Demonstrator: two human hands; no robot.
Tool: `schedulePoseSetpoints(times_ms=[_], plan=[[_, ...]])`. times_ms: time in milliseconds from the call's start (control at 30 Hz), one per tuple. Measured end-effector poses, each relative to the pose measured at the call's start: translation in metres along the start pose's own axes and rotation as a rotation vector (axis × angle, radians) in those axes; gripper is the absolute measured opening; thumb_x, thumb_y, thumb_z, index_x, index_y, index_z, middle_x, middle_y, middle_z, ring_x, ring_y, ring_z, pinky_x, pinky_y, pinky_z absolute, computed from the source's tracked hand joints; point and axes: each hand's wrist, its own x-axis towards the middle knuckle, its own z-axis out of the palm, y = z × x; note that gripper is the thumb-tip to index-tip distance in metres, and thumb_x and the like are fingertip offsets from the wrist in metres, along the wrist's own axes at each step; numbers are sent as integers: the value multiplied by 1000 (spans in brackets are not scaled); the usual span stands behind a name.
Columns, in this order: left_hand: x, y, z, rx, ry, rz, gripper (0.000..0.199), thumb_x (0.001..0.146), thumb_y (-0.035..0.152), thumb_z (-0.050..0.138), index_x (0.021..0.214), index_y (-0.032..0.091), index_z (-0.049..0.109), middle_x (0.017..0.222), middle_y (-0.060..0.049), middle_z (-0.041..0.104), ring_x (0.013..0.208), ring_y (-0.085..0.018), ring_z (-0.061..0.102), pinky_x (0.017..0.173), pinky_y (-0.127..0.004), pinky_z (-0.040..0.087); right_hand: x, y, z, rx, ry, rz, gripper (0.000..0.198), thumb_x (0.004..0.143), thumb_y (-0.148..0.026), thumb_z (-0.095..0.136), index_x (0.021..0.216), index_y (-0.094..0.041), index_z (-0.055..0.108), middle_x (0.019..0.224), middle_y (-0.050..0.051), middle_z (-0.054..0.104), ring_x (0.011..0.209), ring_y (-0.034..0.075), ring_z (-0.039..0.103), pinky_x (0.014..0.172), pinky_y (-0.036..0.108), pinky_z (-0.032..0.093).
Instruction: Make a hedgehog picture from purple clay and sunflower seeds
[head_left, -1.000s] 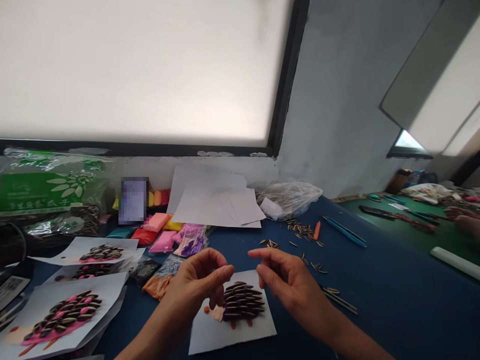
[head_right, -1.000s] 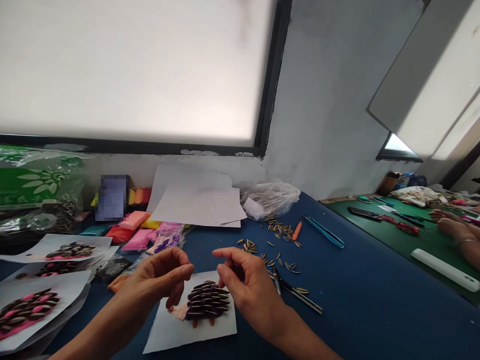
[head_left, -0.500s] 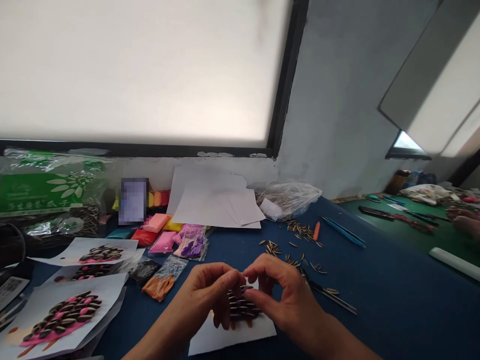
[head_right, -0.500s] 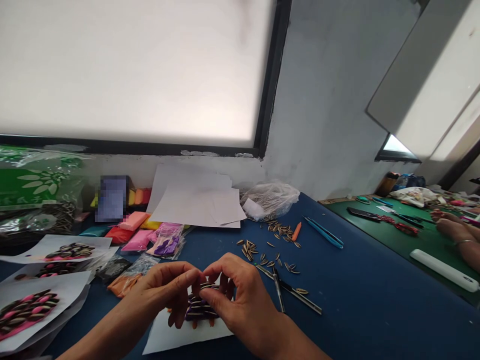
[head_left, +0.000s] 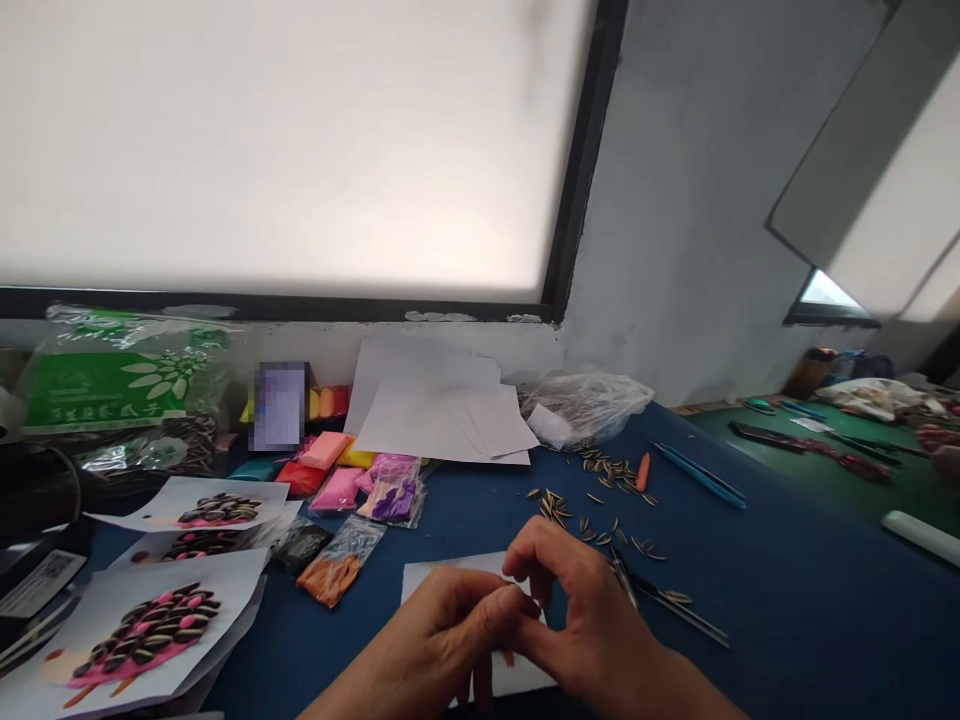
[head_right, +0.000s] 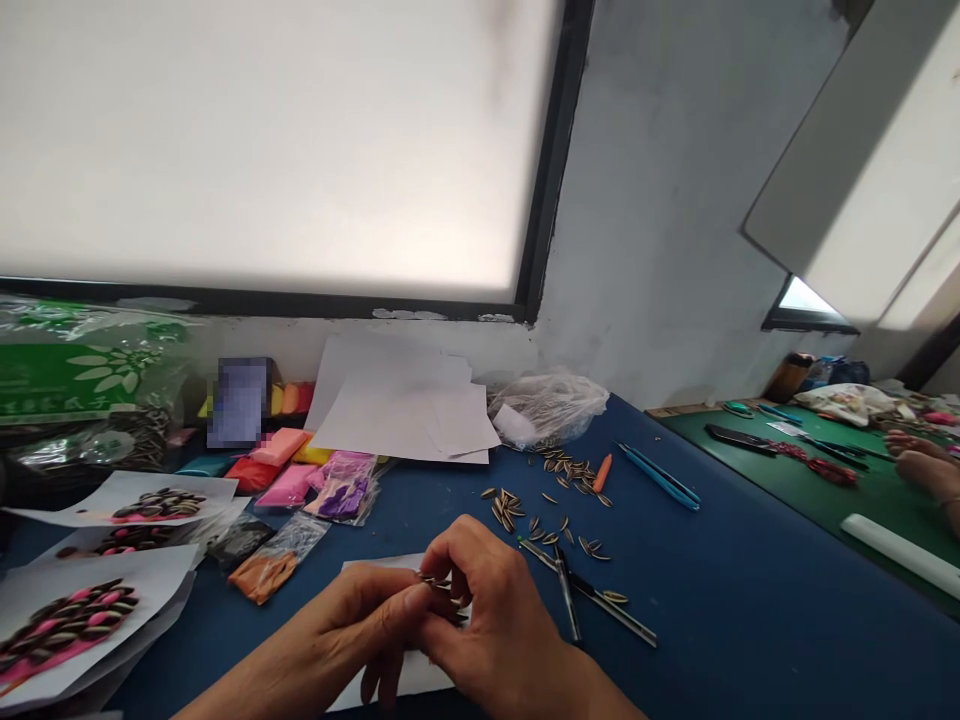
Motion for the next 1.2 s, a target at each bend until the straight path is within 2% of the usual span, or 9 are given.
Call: schedulePoseSetpoints(times_ms=[167,267,400,500,700,800,933,1067,1200], plan=[[-2,5,0,17,67,2,65,80,73,54,81,10,68,65,-2,57,54,-11,54,47,-18,38,1,2,0,-8,-24,39,18,81,-27,73,86,-20,56,79,-3,54,67,12,51,61,24,43],[-1,4,0,33,21,-14,67,77,75,54,74,10,67,60,1,51,53,-12,54,46,-18,38,0,1,1,3,-42,3,20,80,-24,72,92,-20,57,83,-2,56,69,12,52,64,24,44],[-1,4,0,-32,29,-16,69,78,76,50,84,10,70,66,-1,56,52,-11,55,47,-19,38,0,0,0,25,2,24,21,81,-23,73,92,-20,56,84,-2,56,70,12,53,63,24,45],[-1,6,-1,-56,102,-24,57,77,66,58,82,10,70,67,-4,64,53,-11,56,47,-19,37,0,1,0,5,4,36,20,81,-21,72,91,-21,55,83,-3,56,71,12,53,65,24,45],[3,3,-4,-174,227,-44,36,63,48,74,67,15,58,55,0,62,47,-10,54,45,-19,38,0,4,3,-23,23,-40,18,82,-21,71,90,-21,56,82,-2,56,68,12,53,62,23,45],[3,1,-6,-177,295,-16,44,63,55,76,64,18,51,47,5,55,42,-8,50,43,-18,38,-1,4,1,1,41,-68,13,90,-29,64,84,-20,57,77,-2,56,66,12,54,60,24,44],[2,0,-5,-154,251,-33,57,66,72,68,60,20,48,42,7,49,38,-7,44,39,-18,35,-1,3,-2,42,-4,-87,21,97,-28,52,79,-20,60,75,0,60,66,13,56,61,25,45],[2,2,-4,-185,298,-36,58,57,71,76,65,18,54,43,8,49,38,-7,44,39,-18,34,1,0,-3,87,-20,-41,12,95,-25,56,90,-20,65,80,0,62,68,13,57,65,25,47],[2,7,-3,-176,279,-81,60,60,74,72,60,16,56,43,8,46,37,-5,37,39,-17,31,0,-2,-2,118,-37,10,5,84,-16,68,85,-20,65,80,-2,61,68,12,56,62,23,45]])
